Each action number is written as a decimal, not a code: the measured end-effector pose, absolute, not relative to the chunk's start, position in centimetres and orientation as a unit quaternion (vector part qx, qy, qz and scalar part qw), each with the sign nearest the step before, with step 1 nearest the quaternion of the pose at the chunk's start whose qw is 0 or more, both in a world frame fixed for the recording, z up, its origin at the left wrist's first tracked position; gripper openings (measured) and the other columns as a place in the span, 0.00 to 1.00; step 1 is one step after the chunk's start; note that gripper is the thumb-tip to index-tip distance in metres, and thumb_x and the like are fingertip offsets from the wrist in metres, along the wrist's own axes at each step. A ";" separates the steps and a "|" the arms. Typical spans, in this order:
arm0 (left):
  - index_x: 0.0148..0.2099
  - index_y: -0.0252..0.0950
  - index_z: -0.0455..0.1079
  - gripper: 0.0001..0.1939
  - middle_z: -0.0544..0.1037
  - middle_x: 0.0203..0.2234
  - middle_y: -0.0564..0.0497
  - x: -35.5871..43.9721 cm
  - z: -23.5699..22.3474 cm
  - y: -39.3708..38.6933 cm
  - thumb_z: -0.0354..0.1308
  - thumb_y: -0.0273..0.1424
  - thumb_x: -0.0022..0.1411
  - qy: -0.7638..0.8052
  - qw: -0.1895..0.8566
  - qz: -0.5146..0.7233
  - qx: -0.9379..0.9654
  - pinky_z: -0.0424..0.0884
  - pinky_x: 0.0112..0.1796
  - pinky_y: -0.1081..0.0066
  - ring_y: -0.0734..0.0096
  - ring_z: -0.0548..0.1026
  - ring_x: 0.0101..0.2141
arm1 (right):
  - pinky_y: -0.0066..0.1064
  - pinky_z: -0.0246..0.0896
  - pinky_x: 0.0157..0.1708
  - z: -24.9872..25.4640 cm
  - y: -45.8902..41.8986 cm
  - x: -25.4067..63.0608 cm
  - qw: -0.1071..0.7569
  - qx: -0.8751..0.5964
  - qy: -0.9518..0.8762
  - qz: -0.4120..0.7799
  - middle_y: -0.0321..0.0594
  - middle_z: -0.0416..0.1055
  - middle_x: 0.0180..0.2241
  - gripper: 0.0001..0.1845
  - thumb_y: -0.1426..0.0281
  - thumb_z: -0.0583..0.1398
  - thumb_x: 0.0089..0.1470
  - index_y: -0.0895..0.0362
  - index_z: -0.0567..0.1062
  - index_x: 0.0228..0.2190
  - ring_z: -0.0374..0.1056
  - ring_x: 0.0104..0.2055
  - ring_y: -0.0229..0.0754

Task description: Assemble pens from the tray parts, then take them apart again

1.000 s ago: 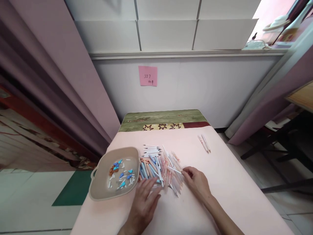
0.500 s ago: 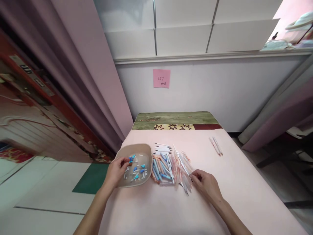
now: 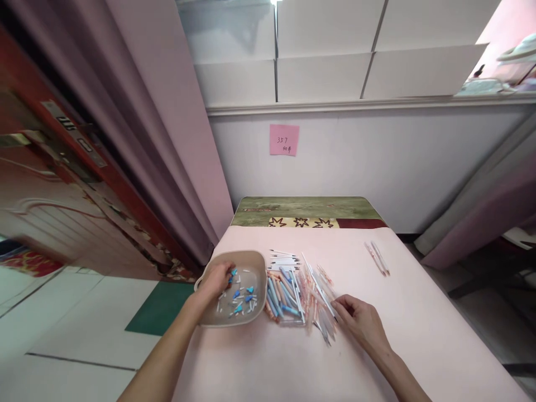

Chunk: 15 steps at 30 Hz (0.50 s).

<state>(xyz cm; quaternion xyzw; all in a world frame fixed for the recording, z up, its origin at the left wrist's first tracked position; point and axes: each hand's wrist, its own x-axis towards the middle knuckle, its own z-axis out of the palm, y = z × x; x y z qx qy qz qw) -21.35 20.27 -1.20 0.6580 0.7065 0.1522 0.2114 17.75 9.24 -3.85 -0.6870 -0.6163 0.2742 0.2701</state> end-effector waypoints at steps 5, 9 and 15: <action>0.27 0.38 0.69 0.06 0.72 0.18 0.55 -21.0 -1.7 19.7 0.55 0.23 0.45 0.688 0.220 0.094 0.685 0.61 0.27 0.75 0.71 0.70 0.23 | 0.27 0.55 0.24 -3.9 9.3 18.1 0.276 -0.685 -0.614 0.279 0.34 0.70 0.19 0.19 0.55 0.55 0.55 0.53 0.74 0.22 0.62 0.22 0.39; 0.24 0.38 0.67 0.06 0.72 0.21 0.53 -21.8 -1.0 19.4 0.52 0.23 0.48 0.700 0.183 0.087 0.685 0.58 0.26 0.75 0.70 0.69 0.26 | 0.28 0.54 0.24 -4.0 9.5 18.7 0.276 -0.699 -0.599 0.277 0.34 0.68 0.19 0.19 0.54 0.55 0.54 0.53 0.74 0.23 0.62 0.22 0.39; 0.28 0.39 0.69 0.06 0.72 0.17 0.54 -21.0 0.9 18.4 0.51 0.28 0.54 0.701 0.168 0.086 0.688 0.58 0.25 0.74 0.70 0.69 0.22 | 0.29 0.57 0.28 -4.3 10.3 20.0 0.290 -0.716 -0.574 0.273 0.35 0.73 0.23 0.15 0.56 0.57 0.52 0.53 0.77 0.26 0.67 0.25 0.41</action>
